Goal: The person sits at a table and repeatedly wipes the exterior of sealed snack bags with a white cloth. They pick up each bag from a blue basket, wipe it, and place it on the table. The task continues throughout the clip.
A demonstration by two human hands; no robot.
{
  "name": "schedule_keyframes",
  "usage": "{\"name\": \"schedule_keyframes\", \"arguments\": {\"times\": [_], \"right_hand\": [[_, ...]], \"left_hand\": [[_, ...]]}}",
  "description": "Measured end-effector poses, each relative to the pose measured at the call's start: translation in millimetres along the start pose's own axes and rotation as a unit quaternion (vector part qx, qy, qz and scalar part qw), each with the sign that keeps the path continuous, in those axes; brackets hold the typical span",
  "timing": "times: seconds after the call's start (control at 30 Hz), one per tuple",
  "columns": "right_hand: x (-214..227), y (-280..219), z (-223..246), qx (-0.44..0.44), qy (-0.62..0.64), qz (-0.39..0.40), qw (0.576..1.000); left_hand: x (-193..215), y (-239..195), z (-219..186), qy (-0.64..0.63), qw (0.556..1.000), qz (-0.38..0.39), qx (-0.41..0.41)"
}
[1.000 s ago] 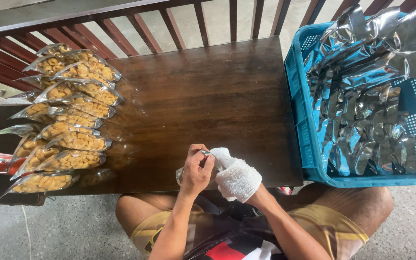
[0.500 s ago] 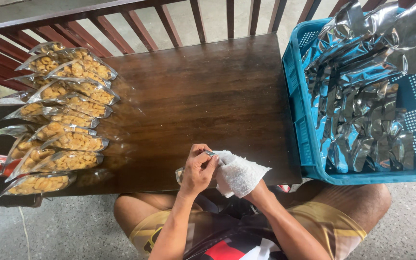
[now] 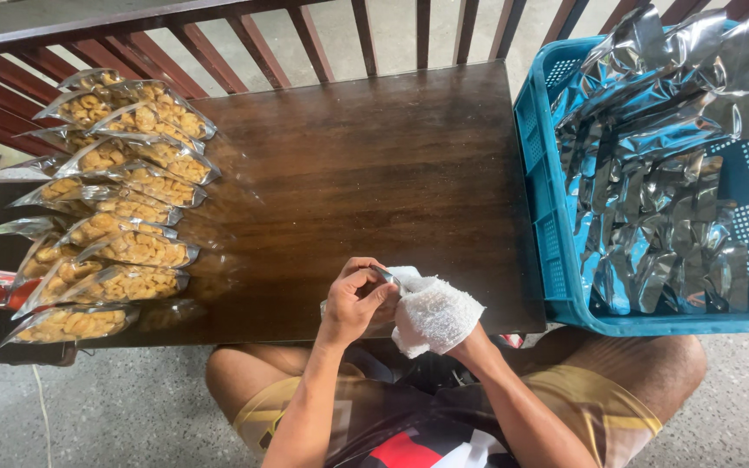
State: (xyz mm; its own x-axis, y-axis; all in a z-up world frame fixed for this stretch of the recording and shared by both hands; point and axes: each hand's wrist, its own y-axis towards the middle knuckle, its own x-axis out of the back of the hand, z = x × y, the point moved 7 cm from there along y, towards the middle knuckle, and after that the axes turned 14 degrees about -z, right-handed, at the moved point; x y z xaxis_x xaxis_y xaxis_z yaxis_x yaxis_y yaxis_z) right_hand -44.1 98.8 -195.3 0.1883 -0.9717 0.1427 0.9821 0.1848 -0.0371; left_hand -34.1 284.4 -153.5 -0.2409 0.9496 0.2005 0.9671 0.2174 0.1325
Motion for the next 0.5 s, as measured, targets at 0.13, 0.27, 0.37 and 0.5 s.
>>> {"name": "schedule_keyframes", "arguments": {"times": [0.13, 0.27, 0.37, 0.5], "right_hand": [[-1.8, 3.3, 8.2, -0.019, 0.03, -0.009, 0.999], [-4.9, 5.9, 11.7, -0.024, -0.066, 0.01, 0.997], [-2.6, 6.1, 10.7, -0.048, -0.011, 0.0, 0.999], [-1.8, 3.9, 5.5, 0.011, -0.064, 0.004, 0.998]], "left_hand": [[2.5, -0.5, 4.4, 0.004, 1.0, -0.002, 0.011], [1.6, -0.9, 8.6, -0.008, 1.0, -0.008, 0.013], [-0.8, -0.6, 13.2, -0.056, 0.998, 0.002, 0.042], [-0.1, -0.8, 15.8, -0.065, 0.996, 0.005, 0.053]]}}
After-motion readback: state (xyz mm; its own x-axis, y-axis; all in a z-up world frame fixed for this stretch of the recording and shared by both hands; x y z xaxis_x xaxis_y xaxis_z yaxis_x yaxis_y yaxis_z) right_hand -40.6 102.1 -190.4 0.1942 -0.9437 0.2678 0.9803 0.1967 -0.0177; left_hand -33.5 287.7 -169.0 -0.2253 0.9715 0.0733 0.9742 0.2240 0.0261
